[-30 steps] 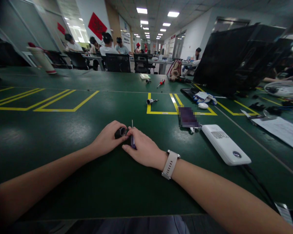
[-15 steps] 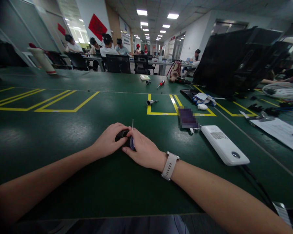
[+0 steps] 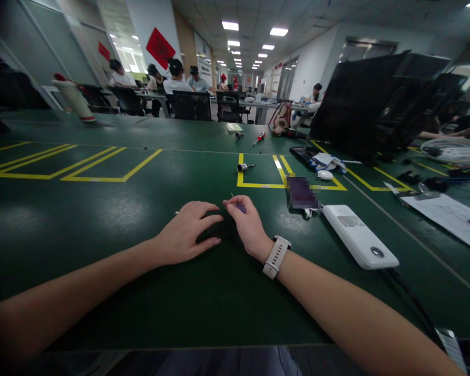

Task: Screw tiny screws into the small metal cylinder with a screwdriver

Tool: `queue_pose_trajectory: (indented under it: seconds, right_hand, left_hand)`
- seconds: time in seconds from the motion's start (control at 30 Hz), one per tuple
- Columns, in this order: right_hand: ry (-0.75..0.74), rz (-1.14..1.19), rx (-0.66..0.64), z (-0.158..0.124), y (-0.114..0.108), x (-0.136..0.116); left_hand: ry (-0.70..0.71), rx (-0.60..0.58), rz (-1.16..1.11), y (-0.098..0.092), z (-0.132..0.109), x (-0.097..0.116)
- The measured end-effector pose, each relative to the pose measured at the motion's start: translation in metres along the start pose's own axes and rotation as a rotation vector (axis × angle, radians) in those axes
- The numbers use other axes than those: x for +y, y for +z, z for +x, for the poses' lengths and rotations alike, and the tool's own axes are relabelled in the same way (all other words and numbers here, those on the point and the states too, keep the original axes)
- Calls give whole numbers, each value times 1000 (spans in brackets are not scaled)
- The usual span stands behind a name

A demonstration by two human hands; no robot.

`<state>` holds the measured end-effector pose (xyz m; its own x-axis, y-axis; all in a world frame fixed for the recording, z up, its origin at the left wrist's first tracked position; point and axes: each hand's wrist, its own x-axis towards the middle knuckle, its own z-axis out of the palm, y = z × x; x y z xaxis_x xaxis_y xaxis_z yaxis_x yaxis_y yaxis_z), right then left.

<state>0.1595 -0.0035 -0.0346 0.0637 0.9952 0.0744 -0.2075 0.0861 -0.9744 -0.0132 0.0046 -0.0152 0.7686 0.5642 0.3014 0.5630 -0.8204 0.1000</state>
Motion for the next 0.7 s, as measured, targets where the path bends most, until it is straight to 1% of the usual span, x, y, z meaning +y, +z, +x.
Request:
queue_pose_trajectory:
  seconds: [0.1,0.17,0.4,0.6,0.7]
  right_hand:
    - [33,118,76,1,1,-5]
    - [36,142,102,2,1,-7]
    - [27,119,103,3,-2,-3]
    - [25,75,67,4,-6,-2]
    - [21,37,44,6,-8,0]
  left_hand:
    - [48,-65,53,-1,4,5]
    - [57,-100,74,-1,6,7]
    - [76,-164,186,-1,19,2]
    - [74,-161,218,0,34,-7]
    - [35,-136,213,1,36,-15]
